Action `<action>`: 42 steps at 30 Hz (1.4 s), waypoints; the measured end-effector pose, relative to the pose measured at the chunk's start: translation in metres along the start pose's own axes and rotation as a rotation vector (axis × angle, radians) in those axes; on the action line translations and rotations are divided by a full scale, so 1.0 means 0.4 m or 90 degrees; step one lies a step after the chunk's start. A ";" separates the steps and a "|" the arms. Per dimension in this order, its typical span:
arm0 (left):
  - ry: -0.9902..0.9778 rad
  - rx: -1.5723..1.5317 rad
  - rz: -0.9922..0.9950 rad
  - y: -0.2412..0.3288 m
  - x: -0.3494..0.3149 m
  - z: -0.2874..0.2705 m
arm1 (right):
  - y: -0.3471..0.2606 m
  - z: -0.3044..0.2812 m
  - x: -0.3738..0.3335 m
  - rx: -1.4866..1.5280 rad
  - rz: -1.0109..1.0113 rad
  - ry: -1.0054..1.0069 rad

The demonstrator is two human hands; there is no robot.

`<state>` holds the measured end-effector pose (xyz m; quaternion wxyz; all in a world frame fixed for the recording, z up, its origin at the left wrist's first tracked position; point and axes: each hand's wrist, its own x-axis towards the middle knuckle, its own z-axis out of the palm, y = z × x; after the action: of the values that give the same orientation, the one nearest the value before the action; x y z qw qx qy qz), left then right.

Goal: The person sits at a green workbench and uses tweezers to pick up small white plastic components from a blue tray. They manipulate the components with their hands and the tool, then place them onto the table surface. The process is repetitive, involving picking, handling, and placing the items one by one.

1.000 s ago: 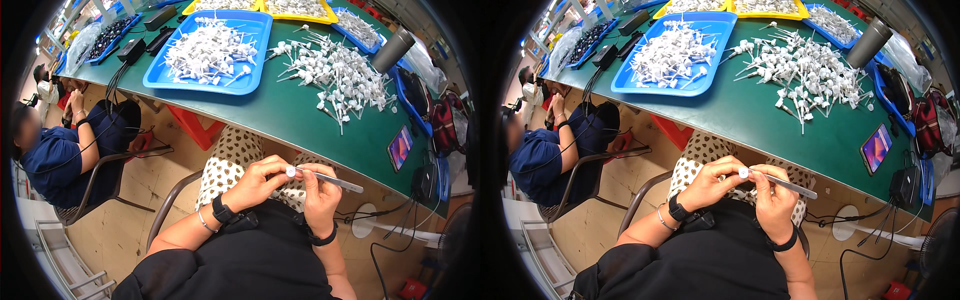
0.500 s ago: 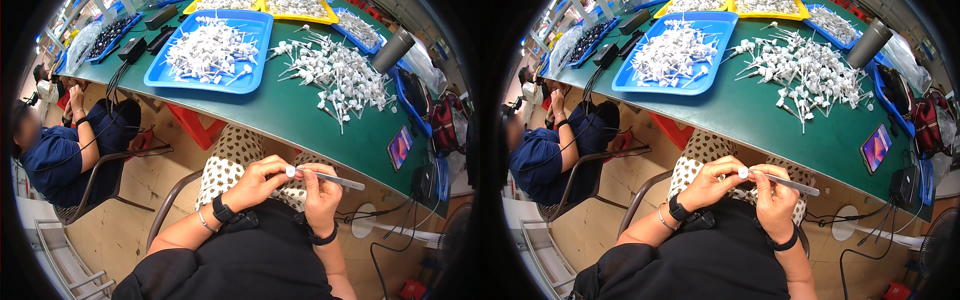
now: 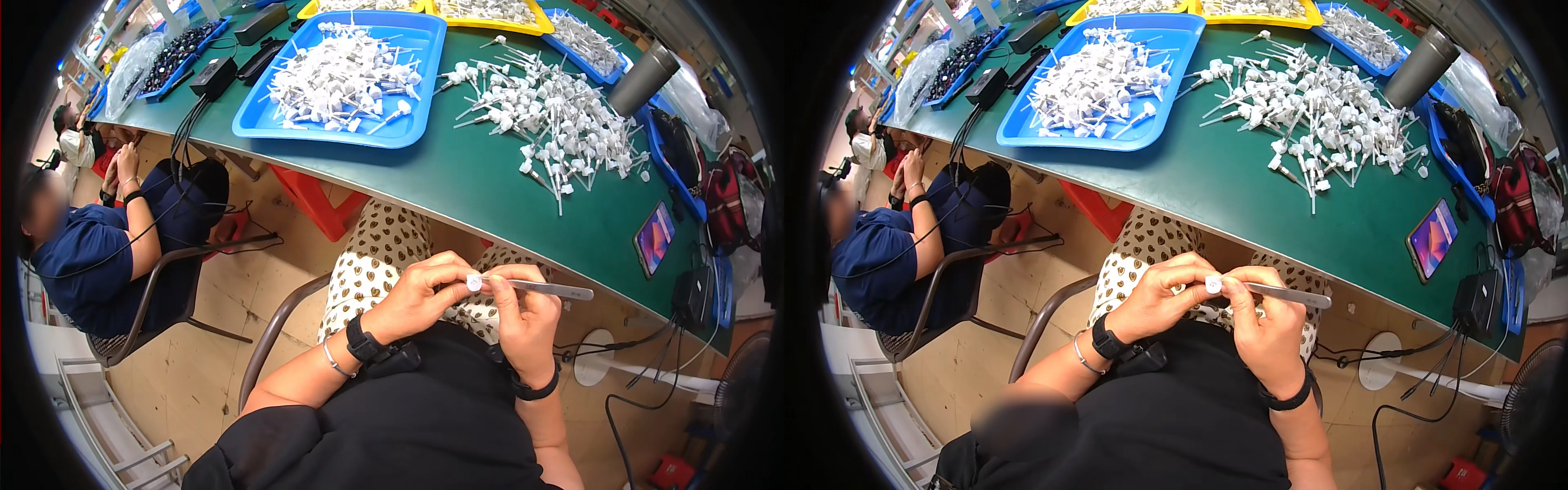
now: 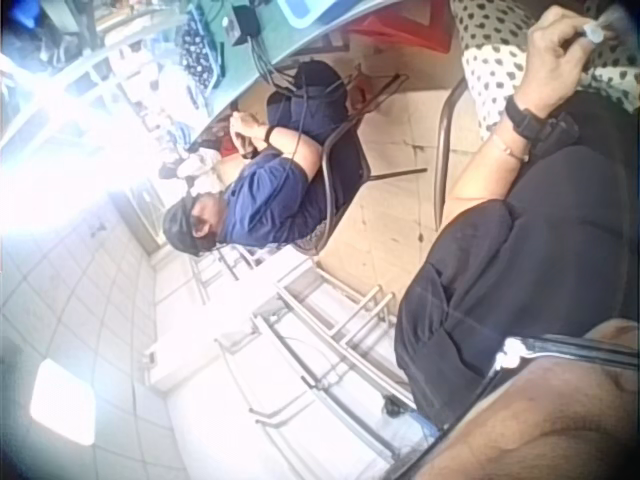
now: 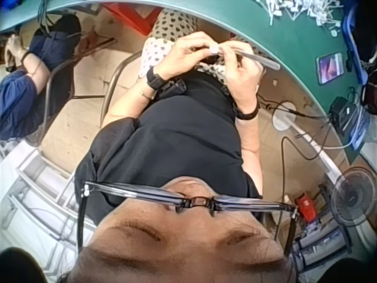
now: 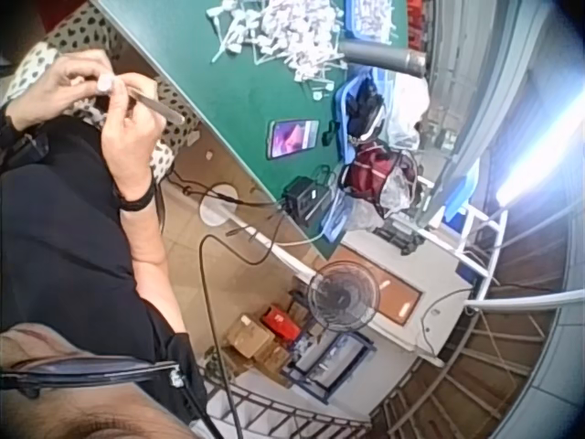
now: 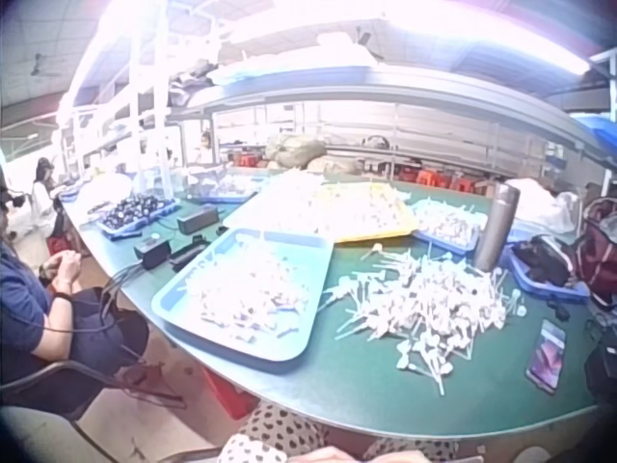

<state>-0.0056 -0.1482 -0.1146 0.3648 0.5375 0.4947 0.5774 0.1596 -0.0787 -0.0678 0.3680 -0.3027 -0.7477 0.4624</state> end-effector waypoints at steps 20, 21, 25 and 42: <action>-0.007 -0.005 -0.009 0.005 0.008 0.003 | 0.014 0.026 -0.011 0.149 0.004 0.089; -0.002 -0.004 0.003 0.002 0.008 0.005 | 0.014 0.026 -0.011 0.158 0.007 0.088; -0.008 -0.004 -0.019 0.001 0.007 0.003 | 0.013 0.028 -0.011 0.194 0.019 0.097; 0.007 0.016 -0.019 -0.001 0.005 0.005 | 0.014 0.033 -0.008 0.209 0.026 0.097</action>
<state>-0.0041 -0.1457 -0.1146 0.3639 0.5315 0.5117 0.5686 0.1510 -0.0853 -0.0778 0.4588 -0.2880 -0.6257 0.5613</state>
